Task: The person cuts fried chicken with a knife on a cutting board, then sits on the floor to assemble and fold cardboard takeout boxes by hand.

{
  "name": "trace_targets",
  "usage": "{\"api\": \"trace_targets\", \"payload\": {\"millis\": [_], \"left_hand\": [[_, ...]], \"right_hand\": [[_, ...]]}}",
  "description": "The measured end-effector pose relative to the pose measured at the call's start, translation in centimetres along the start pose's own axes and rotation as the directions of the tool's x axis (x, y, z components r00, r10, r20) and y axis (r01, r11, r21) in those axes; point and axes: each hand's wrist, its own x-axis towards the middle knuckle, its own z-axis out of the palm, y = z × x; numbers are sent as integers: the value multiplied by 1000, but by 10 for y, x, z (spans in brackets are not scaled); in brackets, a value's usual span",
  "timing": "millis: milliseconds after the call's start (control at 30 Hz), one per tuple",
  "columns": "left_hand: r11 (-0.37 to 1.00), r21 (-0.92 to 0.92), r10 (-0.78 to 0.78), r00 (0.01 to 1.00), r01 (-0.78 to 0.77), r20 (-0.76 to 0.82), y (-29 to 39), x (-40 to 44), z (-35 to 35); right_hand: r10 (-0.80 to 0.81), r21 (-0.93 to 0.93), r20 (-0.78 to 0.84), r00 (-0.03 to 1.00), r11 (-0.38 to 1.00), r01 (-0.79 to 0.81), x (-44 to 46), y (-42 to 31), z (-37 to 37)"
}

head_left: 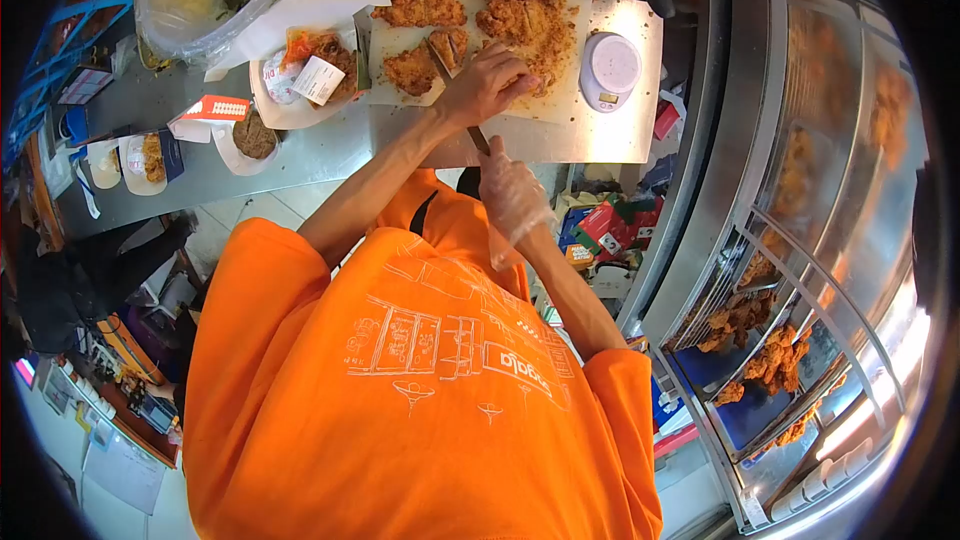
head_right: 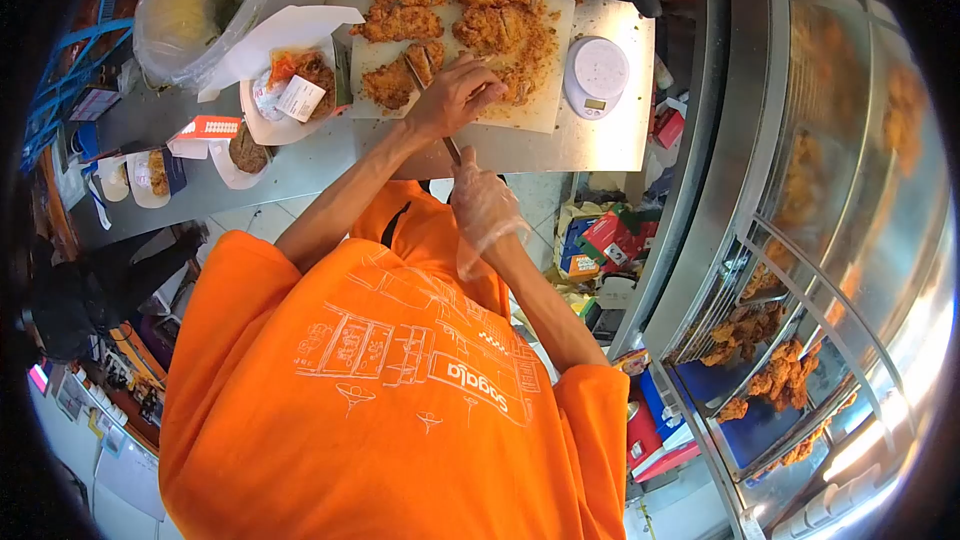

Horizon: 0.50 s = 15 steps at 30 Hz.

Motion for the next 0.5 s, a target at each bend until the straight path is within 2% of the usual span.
{"api": "trace_targets", "payload": {"millis": [67,100,200,267,367,500], "left_hand": [[995,-62,-83,996,83,12,15,1,-13],[989,-127,-79,996,74,-31,20,5,3],[998,-21,-54,997,53,-54,0,-20,-13],[987,100,-126,991,130,-39,-22,-34,-11],[989,106,-94,994,99,-57,-37,-30,-18],[995,96,-20,999,24,-39,-17,-16,-27]], "right_hand": [[-3,32,49,999,999,1,-12,-6,-10],[48,-29,38,998,998,-47,-18,1,-20],[-6,-7,107,994,1000,7,3,-11,8],[-21,-50,10,1000,999,22,33,1,57],[-65,-41,-3,998,997,65,37,-11,50],[-61,-59,20,998,996,62,15,-23,14]]}}
